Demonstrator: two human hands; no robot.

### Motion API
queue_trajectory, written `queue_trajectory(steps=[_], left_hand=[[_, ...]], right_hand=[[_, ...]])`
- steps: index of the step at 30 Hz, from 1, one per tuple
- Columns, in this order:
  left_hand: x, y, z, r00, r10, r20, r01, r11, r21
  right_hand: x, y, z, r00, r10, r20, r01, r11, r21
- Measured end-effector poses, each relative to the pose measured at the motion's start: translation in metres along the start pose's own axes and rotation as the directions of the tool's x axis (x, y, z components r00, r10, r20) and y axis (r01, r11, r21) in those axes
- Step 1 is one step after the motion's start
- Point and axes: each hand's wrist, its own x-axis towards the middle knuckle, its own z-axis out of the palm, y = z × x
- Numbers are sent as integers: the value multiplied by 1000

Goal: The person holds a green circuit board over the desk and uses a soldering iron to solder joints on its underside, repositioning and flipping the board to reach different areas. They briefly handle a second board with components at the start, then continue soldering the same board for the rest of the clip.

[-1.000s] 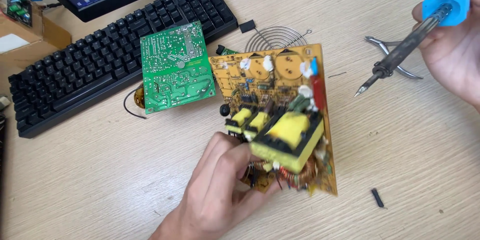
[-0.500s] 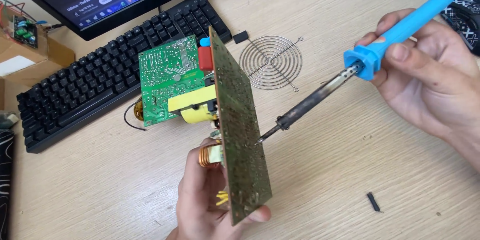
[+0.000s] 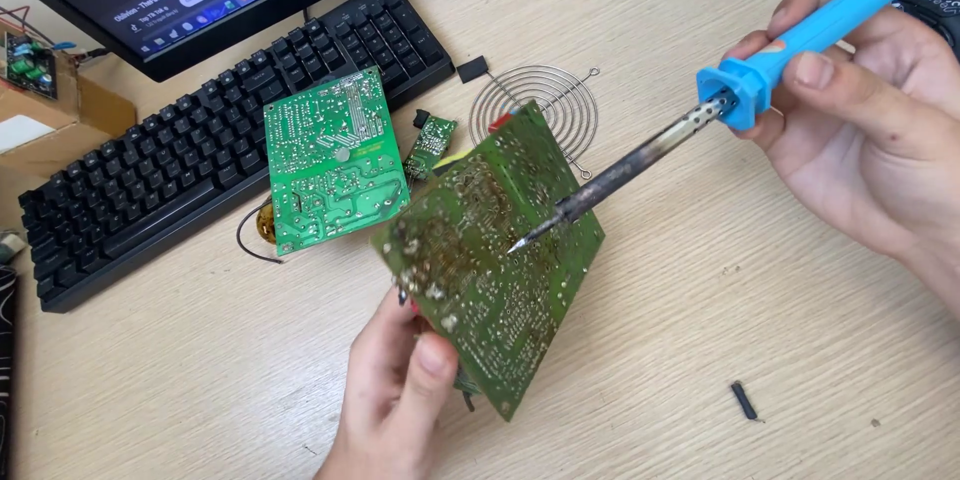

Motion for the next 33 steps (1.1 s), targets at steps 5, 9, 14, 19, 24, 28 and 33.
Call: queue_trajectory(steps=[5, 9, 14, 19, 24, 28, 33], left_hand=[[11, -26, -9, 990, -59, 129, 114, 872, -475], [19, -32, -18, 972, -95, 214, 182, 881, -436], [22, -36, -21, 970, -101, 222, 198, 859, -472], [23, -28, -22, 972, -61, 228, 152, 901, -406], [23, -25, -25, 993, -15, 119, 20, 999, -37], [18, -15, -6, 997, 18, 81, -9, 993, -118], [20, -4, 6, 998, 59, 27, -60, 998, 16]], right_hand=[[5, 3, 2, 1000, 16, -13, -16, 1000, -20], [5, 8, 6, 998, 39, -54, -43, 996, -74], [3, 9, 6, 999, 29, -34, -33, 994, -102], [2, 9, 7, 999, 30, -31, -34, 993, -114], [1, 11, 9, 998, 68, -19, -69, 995, -66], [2, 14, 11, 997, 77, -23, -78, 996, -49], [3, 19, 13, 991, 130, -43, -132, 990, -44]])
